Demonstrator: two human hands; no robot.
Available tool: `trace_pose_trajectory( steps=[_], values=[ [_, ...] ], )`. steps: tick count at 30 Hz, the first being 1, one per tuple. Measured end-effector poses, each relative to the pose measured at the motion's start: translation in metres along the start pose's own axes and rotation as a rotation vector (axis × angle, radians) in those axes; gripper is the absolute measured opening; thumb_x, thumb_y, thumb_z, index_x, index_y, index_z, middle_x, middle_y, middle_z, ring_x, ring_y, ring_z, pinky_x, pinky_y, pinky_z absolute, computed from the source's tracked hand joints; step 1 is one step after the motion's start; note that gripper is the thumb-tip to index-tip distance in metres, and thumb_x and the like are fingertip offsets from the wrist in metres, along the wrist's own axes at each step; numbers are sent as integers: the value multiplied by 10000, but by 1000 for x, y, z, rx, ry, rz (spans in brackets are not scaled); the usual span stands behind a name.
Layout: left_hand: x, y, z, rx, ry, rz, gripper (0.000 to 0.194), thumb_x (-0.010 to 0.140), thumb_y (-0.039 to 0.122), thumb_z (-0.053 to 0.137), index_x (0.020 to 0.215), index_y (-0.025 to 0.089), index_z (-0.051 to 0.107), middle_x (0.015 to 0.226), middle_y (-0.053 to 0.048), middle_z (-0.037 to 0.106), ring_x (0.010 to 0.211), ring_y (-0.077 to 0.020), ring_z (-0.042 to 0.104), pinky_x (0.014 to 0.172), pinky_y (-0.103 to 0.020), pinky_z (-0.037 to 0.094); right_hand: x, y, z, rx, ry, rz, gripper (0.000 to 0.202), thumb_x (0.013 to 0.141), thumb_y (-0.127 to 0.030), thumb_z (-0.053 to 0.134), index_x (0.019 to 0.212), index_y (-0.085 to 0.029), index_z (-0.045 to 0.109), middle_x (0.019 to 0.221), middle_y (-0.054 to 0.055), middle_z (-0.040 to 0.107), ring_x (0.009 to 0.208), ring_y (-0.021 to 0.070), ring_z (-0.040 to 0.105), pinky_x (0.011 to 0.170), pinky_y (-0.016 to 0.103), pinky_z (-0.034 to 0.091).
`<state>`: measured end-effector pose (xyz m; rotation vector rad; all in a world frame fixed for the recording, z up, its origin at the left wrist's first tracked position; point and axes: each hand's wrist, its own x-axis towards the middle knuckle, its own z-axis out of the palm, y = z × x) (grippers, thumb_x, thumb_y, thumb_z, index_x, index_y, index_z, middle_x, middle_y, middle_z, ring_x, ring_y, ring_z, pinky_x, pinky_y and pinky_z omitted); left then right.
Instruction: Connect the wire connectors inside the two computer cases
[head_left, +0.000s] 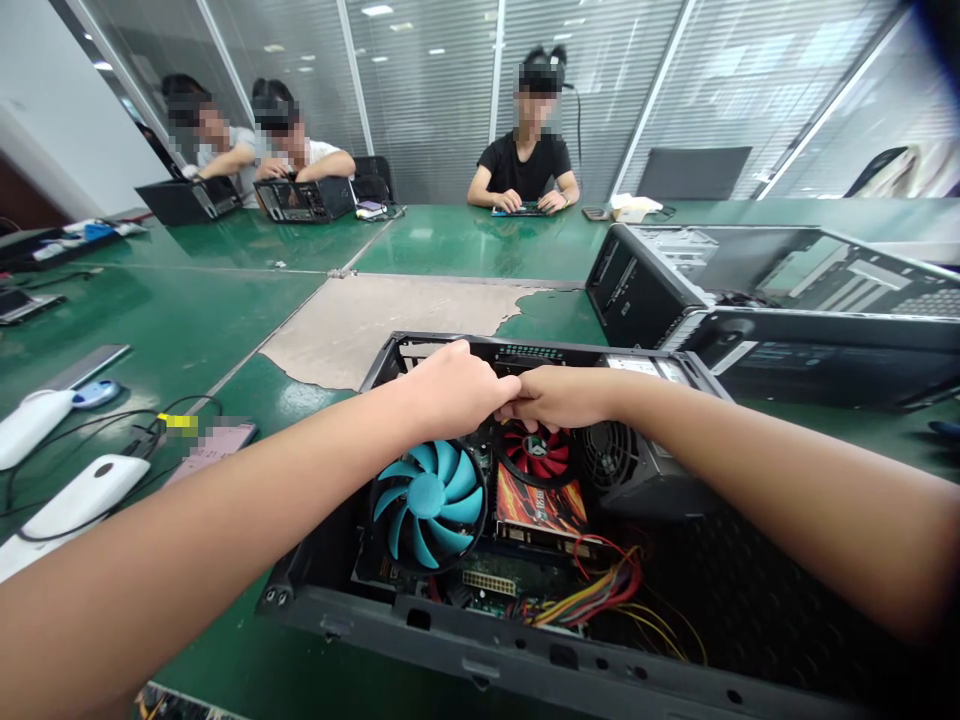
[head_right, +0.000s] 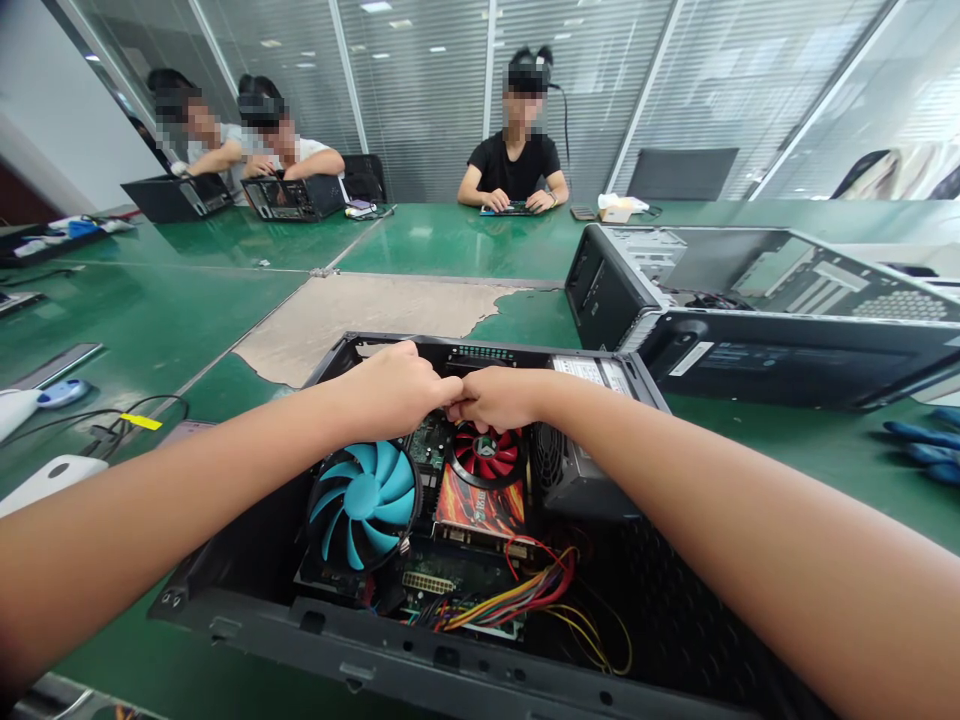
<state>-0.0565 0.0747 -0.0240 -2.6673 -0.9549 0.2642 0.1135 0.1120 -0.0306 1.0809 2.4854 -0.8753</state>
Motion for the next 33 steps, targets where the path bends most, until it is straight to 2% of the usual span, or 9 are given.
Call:
trace_pose_trajectory(
  steps=[6,15,19,26,33],
  values=[
    [1,2,4,10,37,5,168,906,199,502,953,147,655,778,-83,728,734,-238,682,702,-365,382,1,2,0,-1,-15,-9,288,856,-112,414,1000,-138,661,762,25,680,568,118,593,609,223,457],
    [2,2,8,63,214,72,145,903,219,559,842,163,677,808,-57,722,827,-216,655,673,-347,344,1,0,0,-5,-1,9,288,821,-92,424,955,-143,674,757,26,690,579,127,603,608,225,457],
    [2,2,10,73,253,88,163,914,201,557,796,169,664,792,-46,715,816,-210,649,661,-350,325,0,-1,0,-5,0,12,265,800,-89,436,914,-149,668,720,18,679,583,132,600,606,227,452],
    [2,3,6,70,179,78,120,888,187,579,812,162,669,797,-52,726,809,-200,654,674,-350,323,-1,0,-1,1,-4,-8,205,836,-117,436,883,-164,630,752,26,681,589,134,595,610,240,447],
    [2,4,3,39,119,69,122,890,165,555,857,159,673,842,-60,733,827,-210,662,672,-348,330,-2,0,-2,10,-6,-15,147,837,-139,450,770,-188,571,718,15,658,582,139,579,631,263,446]
  ],
)
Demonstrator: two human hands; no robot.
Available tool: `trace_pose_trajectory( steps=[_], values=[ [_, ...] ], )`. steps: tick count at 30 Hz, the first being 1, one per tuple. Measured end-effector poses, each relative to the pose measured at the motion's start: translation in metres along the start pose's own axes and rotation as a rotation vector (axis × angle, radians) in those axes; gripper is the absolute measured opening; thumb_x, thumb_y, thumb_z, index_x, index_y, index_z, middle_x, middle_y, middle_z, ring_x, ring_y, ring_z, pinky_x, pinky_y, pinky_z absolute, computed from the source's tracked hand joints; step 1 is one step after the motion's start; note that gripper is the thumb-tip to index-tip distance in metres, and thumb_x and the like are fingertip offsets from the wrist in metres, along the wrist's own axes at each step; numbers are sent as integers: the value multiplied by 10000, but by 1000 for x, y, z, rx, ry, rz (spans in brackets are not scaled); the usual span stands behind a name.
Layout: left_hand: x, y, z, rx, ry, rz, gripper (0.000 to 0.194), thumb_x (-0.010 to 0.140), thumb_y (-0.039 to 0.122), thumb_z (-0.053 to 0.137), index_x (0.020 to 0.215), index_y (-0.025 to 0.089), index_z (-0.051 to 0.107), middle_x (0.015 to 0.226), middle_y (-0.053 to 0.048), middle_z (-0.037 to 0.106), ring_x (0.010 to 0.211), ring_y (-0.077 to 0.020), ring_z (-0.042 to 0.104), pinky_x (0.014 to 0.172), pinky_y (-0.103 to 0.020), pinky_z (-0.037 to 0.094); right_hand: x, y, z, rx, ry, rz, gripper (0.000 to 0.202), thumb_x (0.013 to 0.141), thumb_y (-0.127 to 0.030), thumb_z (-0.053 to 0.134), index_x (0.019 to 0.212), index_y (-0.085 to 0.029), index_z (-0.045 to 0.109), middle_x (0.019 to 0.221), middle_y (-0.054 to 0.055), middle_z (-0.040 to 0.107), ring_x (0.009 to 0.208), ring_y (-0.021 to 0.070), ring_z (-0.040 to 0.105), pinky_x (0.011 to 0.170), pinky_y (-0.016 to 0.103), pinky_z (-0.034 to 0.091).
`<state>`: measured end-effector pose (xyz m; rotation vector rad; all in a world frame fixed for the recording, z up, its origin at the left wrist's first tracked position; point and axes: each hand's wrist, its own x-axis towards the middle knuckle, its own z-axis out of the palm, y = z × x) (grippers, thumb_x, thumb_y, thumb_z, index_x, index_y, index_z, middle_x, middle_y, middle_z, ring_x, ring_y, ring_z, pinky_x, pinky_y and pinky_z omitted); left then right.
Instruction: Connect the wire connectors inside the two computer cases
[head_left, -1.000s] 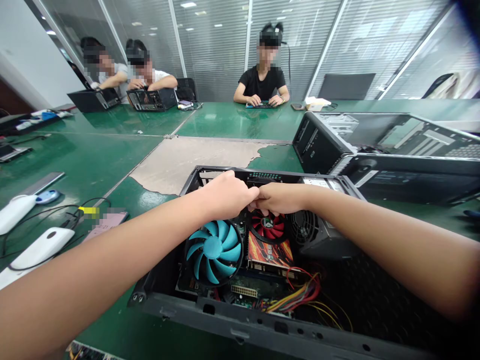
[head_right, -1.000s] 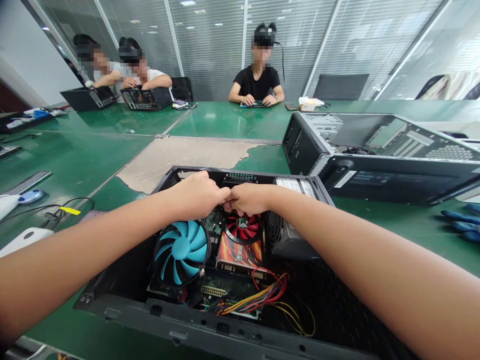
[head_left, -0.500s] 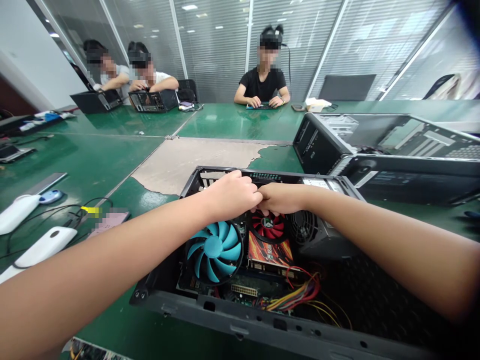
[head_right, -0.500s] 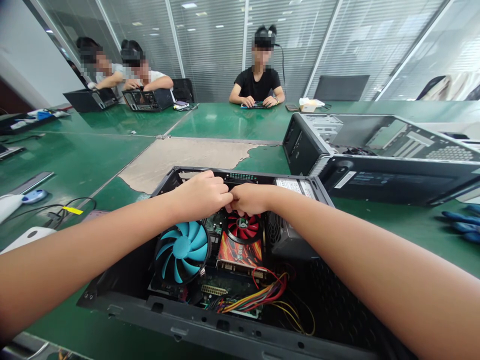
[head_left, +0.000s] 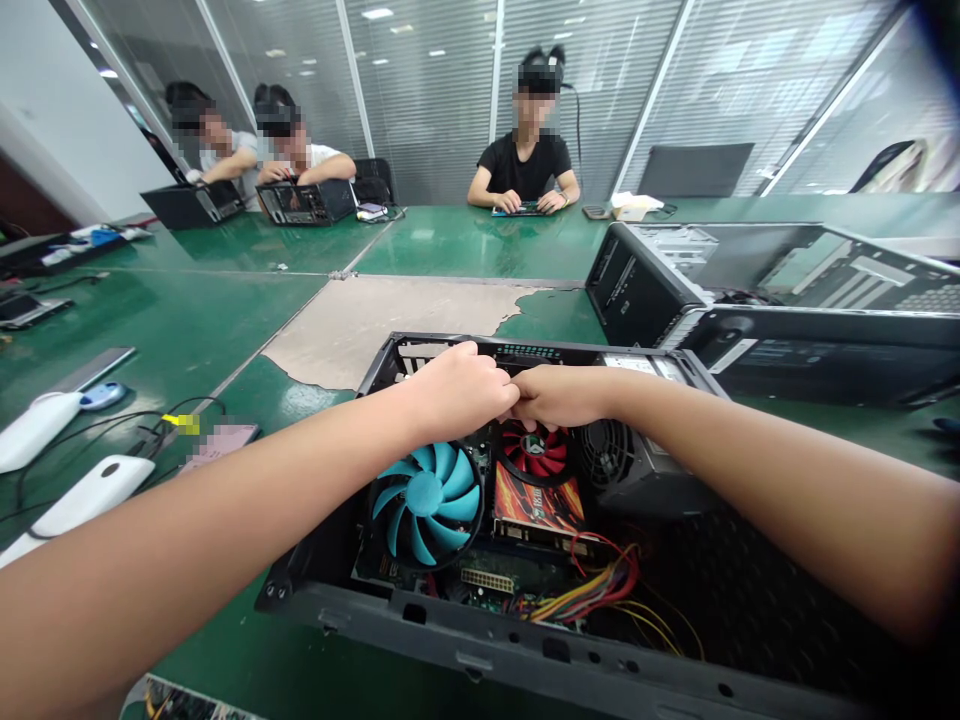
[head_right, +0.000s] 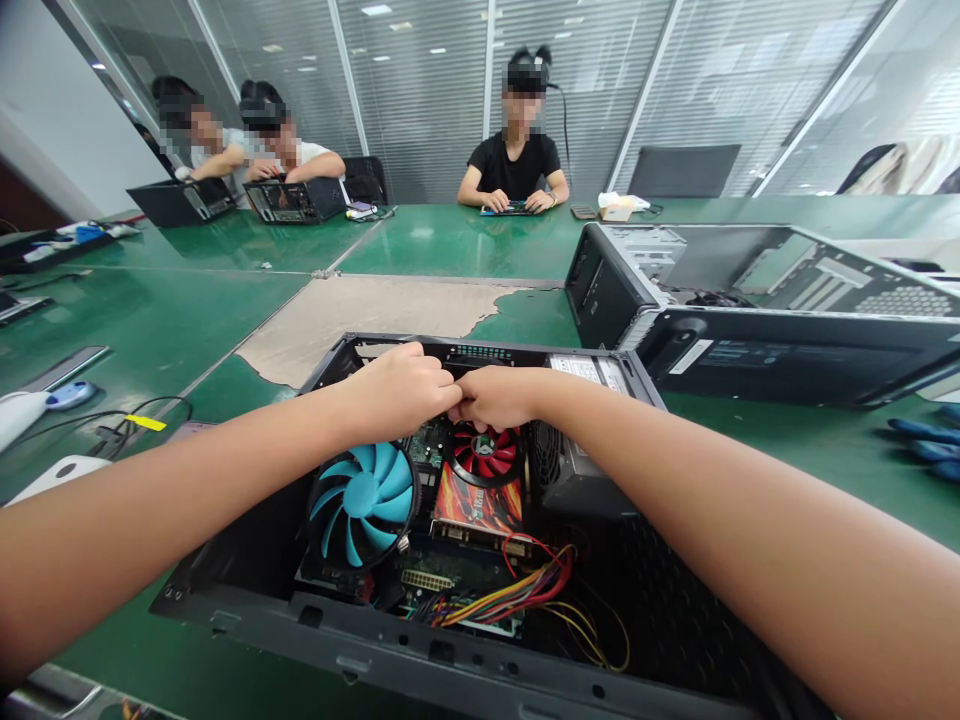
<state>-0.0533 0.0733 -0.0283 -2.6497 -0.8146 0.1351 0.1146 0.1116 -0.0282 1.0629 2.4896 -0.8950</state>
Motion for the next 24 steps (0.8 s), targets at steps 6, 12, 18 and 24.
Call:
trace_pose_trajectory(
  steps=[6,12,18,24],
  values=[
    [1,0,3,8,-8,-4,139,897,163,532,883,149,670,851,-75,727,827,-207,664,673,-335,351,1,2,1,26,-14,-4,125,812,-131,455,741,-197,534,719,14,647,579,139,574,610,267,444],
    [0,1,3,13,-16,-9,159,906,171,516,892,147,672,863,-79,722,828,-204,661,664,-332,358,1,3,2,68,-19,-4,83,778,-138,471,732,-199,503,727,14,633,581,145,570,602,282,455],
    [1,1,3,4,-28,-7,158,889,157,518,915,149,674,853,-79,723,816,-199,663,677,-335,367,2,2,3,82,-33,-6,101,775,-118,464,733,-200,505,701,2,616,565,138,556,604,283,448],
    [2,1,3,-19,-62,-16,177,913,146,496,948,137,670,829,-86,707,796,-206,666,702,-343,404,3,4,3,114,-29,-8,86,794,-134,460,761,-201,502,727,3,617,568,138,555,600,284,453]
  ],
)
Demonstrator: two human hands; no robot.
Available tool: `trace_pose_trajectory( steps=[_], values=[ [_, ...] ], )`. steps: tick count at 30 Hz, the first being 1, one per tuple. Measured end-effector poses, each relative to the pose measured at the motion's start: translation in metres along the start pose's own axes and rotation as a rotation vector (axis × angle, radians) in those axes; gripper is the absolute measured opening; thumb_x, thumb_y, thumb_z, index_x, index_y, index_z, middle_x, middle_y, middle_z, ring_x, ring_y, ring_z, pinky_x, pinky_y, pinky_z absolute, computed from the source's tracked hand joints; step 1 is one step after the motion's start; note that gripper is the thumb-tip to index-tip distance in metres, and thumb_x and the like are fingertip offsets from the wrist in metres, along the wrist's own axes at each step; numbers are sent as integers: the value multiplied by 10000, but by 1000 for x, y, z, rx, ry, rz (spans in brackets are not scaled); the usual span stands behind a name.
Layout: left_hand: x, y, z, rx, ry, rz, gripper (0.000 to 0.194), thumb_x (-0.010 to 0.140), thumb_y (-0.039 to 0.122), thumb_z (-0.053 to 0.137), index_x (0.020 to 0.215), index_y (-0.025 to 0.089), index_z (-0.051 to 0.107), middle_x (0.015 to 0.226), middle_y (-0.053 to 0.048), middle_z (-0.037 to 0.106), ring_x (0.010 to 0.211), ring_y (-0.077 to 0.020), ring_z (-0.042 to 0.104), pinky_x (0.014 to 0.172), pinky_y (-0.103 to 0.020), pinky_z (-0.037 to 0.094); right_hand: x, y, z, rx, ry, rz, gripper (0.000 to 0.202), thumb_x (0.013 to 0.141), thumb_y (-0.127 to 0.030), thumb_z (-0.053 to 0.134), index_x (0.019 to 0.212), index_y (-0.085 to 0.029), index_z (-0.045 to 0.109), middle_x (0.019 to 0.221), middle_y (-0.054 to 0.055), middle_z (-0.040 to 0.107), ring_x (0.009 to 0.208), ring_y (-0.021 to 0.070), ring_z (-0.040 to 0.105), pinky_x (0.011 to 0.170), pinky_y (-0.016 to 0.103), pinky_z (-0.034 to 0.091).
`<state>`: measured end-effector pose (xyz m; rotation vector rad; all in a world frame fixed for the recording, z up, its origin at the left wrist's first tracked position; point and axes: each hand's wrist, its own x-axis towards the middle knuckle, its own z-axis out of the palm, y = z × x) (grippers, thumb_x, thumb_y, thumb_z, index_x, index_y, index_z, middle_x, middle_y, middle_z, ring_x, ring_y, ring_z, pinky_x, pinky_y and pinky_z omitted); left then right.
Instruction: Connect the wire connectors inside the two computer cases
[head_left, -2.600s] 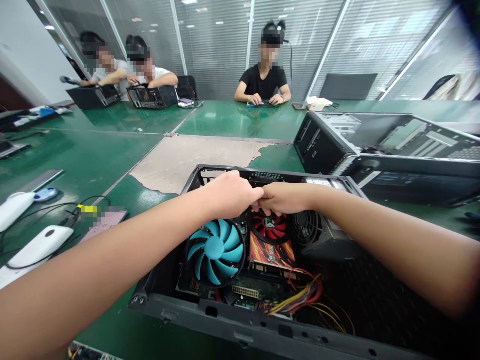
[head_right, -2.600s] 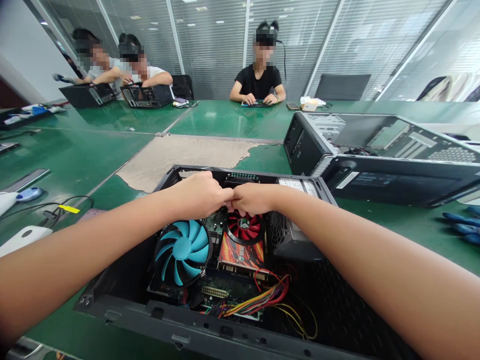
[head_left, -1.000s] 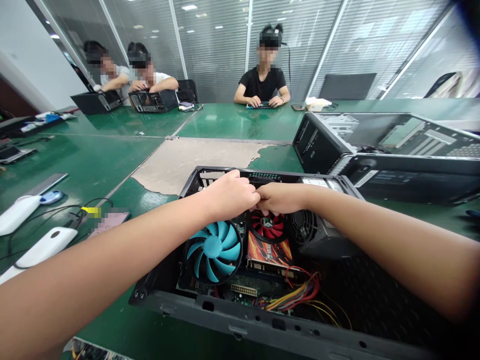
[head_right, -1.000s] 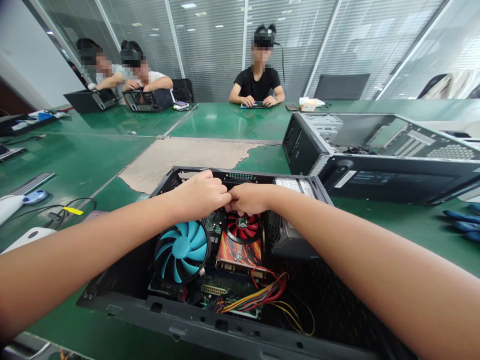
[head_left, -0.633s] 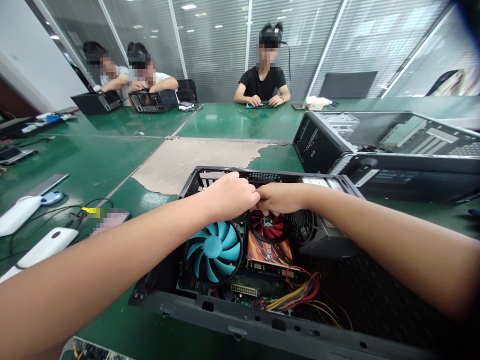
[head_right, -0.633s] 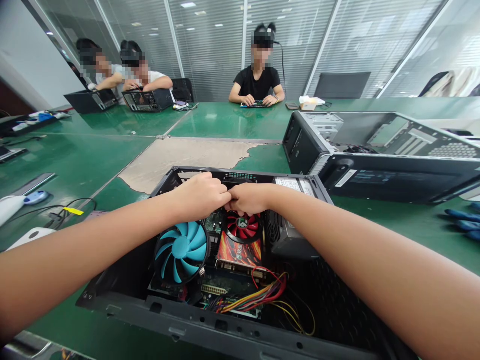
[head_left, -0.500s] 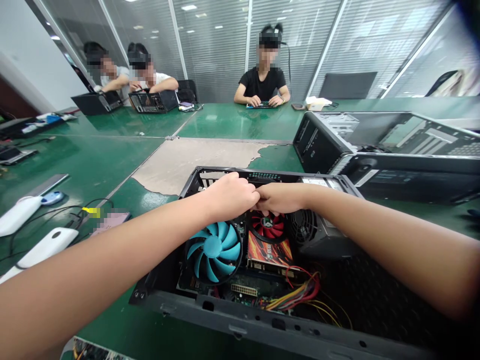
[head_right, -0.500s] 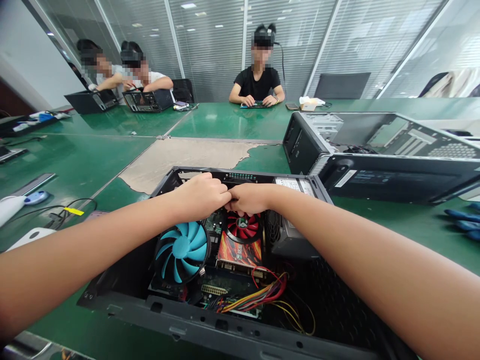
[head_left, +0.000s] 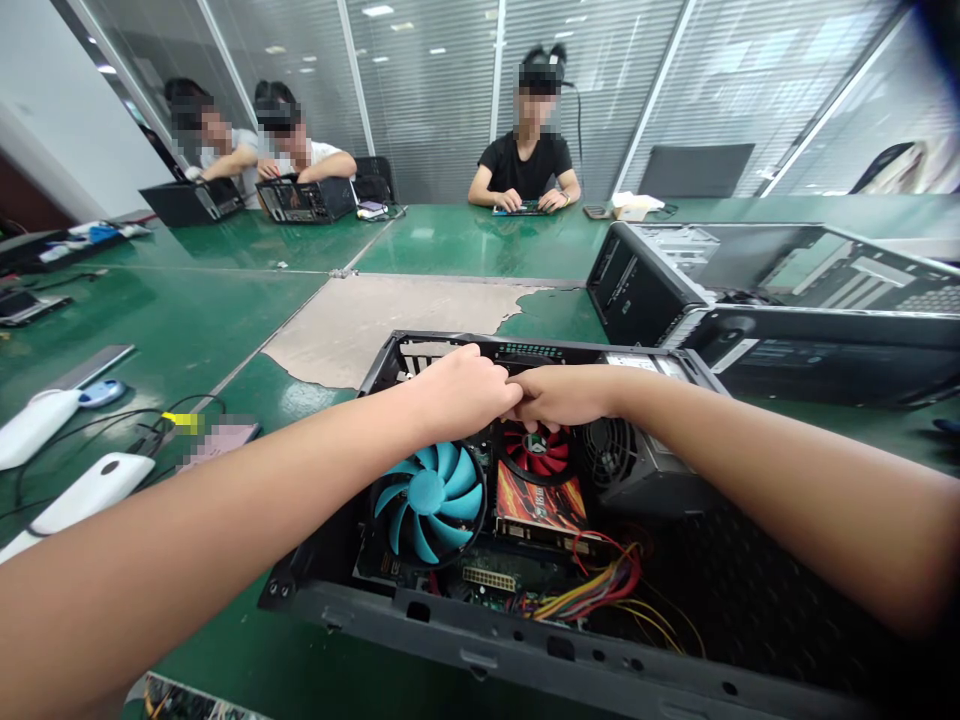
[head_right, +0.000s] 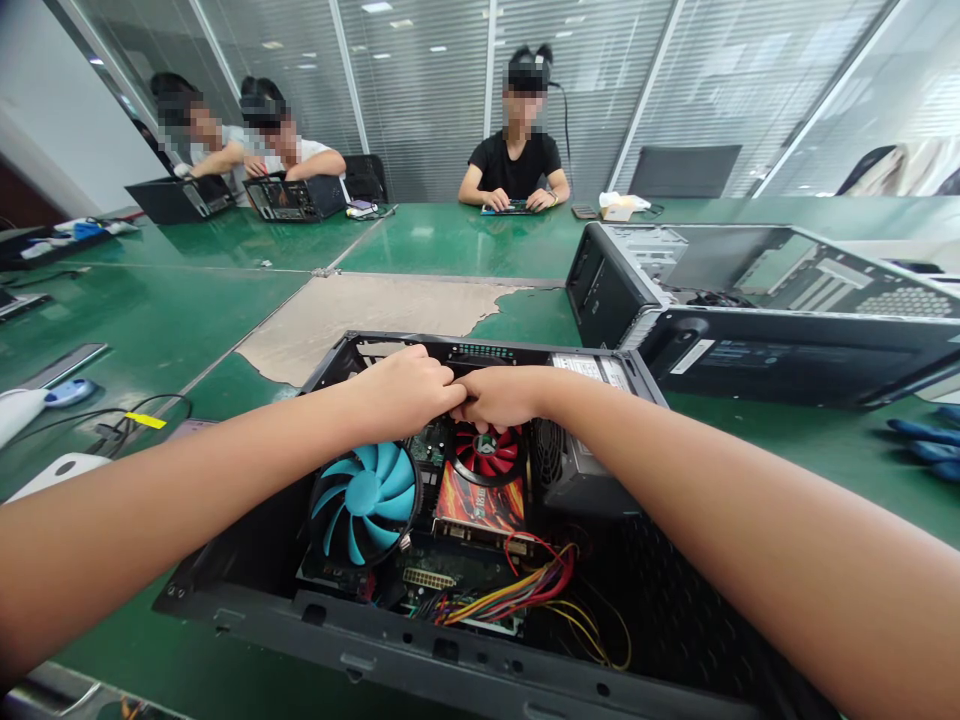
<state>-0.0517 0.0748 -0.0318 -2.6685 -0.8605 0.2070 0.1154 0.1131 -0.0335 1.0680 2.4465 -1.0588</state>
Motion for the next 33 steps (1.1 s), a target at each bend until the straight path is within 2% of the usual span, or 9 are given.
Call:
trace_pose_trajectory(
  steps=[9,18,25,33],
  values=[
    [0,1,-4,-104,-110,-61,235,937,116,471,1101,134,639,1004,-121,670,926,-240,656,663,-317,458,0,-1,0,-42,-31,-6,100,854,-207,474,761,-192,507,730,8,607,566,127,539,599,273,449],
    [1,0,5,-137,-24,-73,197,895,113,524,1047,113,649,937,-118,689,866,-217,666,694,-326,483,1,2,0,-14,-29,13,72,862,-239,506,830,-185,541,756,15,624,576,132,551,605,275,457],
    [2,0,0,-122,-64,-77,199,924,137,485,1045,120,643,928,-102,702,887,-242,686,680,-334,485,-1,2,-1,-26,-32,17,83,887,-246,502,875,-179,549,787,20,631,602,135,568,625,275,467],
    [2,0,-1,-100,-68,-77,190,925,152,504,1050,137,645,910,-101,717,823,-205,688,647,-302,469,-4,1,-3,-52,-47,21,101,915,-269,496,914,-181,545,814,23,640,629,136,582,631,263,461]
  ],
)
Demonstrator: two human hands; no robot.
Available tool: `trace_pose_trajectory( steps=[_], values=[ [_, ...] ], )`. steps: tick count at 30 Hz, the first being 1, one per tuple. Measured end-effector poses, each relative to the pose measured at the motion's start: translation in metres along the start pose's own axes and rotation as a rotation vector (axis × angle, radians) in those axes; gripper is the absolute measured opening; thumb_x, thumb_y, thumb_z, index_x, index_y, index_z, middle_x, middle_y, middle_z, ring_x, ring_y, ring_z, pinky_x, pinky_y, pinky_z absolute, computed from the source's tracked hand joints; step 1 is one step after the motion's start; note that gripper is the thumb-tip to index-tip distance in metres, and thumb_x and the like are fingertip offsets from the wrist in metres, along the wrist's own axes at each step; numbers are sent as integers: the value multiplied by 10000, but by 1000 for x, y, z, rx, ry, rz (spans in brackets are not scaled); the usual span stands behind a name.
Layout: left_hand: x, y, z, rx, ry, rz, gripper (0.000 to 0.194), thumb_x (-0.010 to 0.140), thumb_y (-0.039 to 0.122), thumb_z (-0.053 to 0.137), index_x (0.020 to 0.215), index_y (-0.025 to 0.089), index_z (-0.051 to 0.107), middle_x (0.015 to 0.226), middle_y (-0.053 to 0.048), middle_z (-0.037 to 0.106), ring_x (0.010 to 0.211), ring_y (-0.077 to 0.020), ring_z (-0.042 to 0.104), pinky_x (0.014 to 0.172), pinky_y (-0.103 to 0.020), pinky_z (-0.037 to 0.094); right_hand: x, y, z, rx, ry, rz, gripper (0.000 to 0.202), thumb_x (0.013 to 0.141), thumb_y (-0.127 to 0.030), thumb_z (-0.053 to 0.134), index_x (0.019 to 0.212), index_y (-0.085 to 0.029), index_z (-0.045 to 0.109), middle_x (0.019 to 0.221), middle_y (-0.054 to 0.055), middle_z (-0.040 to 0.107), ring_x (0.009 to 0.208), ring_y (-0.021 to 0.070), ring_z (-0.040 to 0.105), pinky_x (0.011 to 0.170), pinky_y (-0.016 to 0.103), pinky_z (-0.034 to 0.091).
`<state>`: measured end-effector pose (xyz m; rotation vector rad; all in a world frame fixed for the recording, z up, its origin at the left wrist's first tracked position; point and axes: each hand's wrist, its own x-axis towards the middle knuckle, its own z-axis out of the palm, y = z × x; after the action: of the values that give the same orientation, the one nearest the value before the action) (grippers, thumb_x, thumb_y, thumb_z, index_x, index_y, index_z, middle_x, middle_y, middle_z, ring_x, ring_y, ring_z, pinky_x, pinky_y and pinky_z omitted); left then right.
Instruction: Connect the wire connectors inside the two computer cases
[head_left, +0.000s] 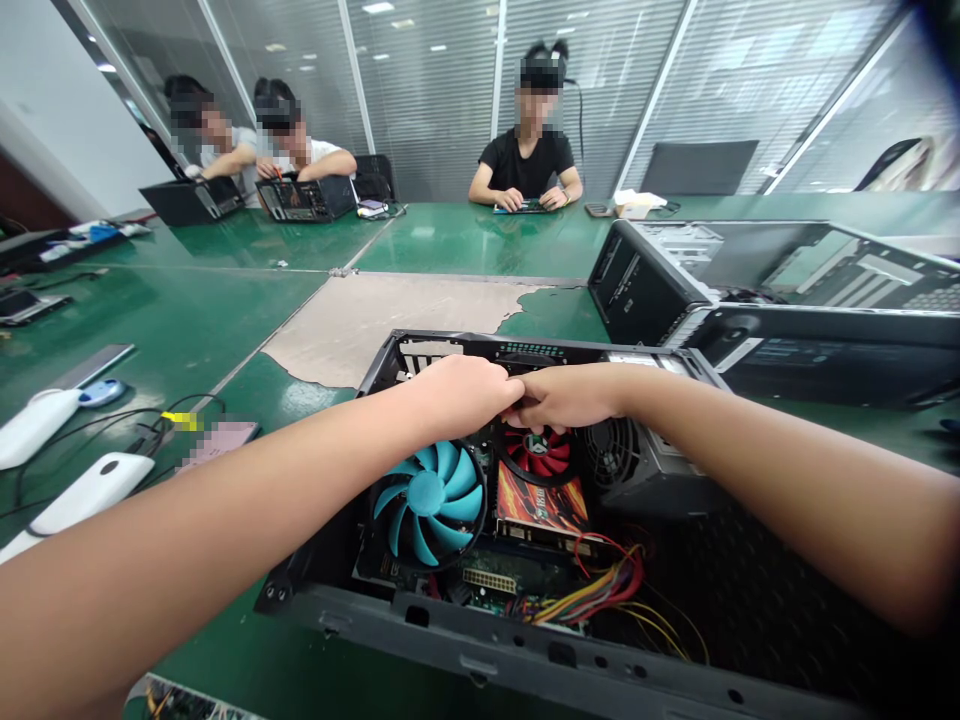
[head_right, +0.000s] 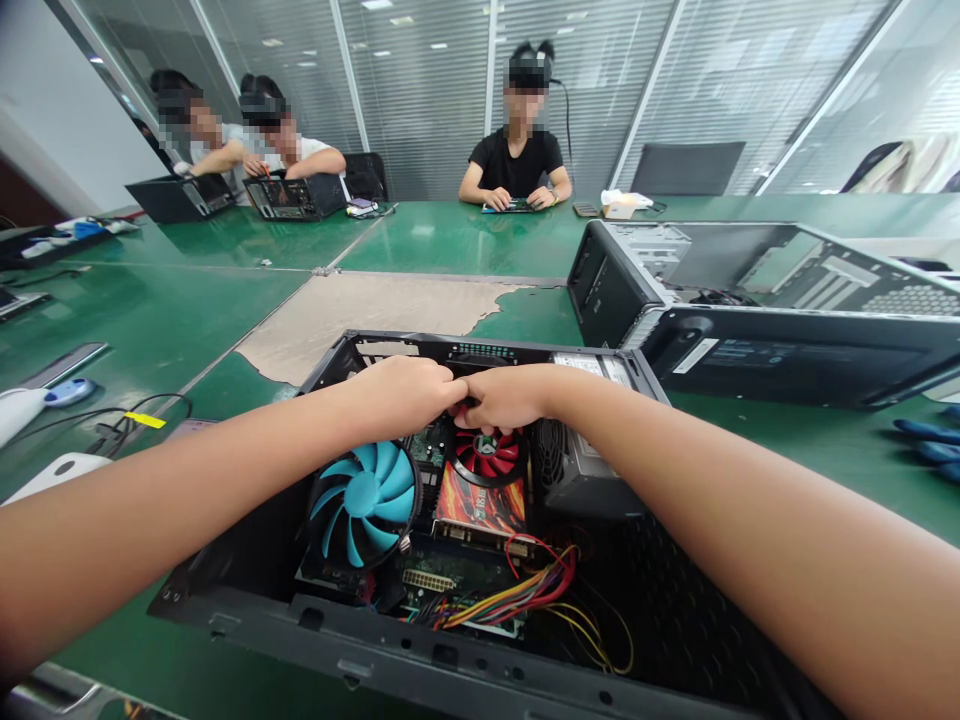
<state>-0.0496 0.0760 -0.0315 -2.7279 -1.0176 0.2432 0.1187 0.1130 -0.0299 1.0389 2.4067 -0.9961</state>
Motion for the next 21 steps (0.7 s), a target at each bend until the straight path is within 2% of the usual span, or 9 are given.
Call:
trace_pose_trajectory(
  steps=[7,15,21],
  values=[
    [0,-1,2,-22,19,1,164,916,160,532,1030,135,648,907,-108,717,806,-204,688,647,-306,476,1,1,0,-32,-3,1,133,908,-297,508,943,-185,570,810,17,643,648,150,590,637,274,459],
    [0,0,-1,-20,-19,-1,211,920,155,504,1073,122,646,906,-119,715,807,-220,689,633,-314,474,-1,3,-3,-9,-17,-32,147,920,-279,483,972,-181,579,808,23,635,609,140,554,607,275,451],
    [2,-2,-2,-28,-43,29,207,895,126,509,1031,141,664,885,-98,721,813,-209,692,641,-306,471,0,5,-2,-23,-22,-30,133,922,-287,480,879,-182,549,797,24,630,630,145,571,629,281,461]
  ],
)
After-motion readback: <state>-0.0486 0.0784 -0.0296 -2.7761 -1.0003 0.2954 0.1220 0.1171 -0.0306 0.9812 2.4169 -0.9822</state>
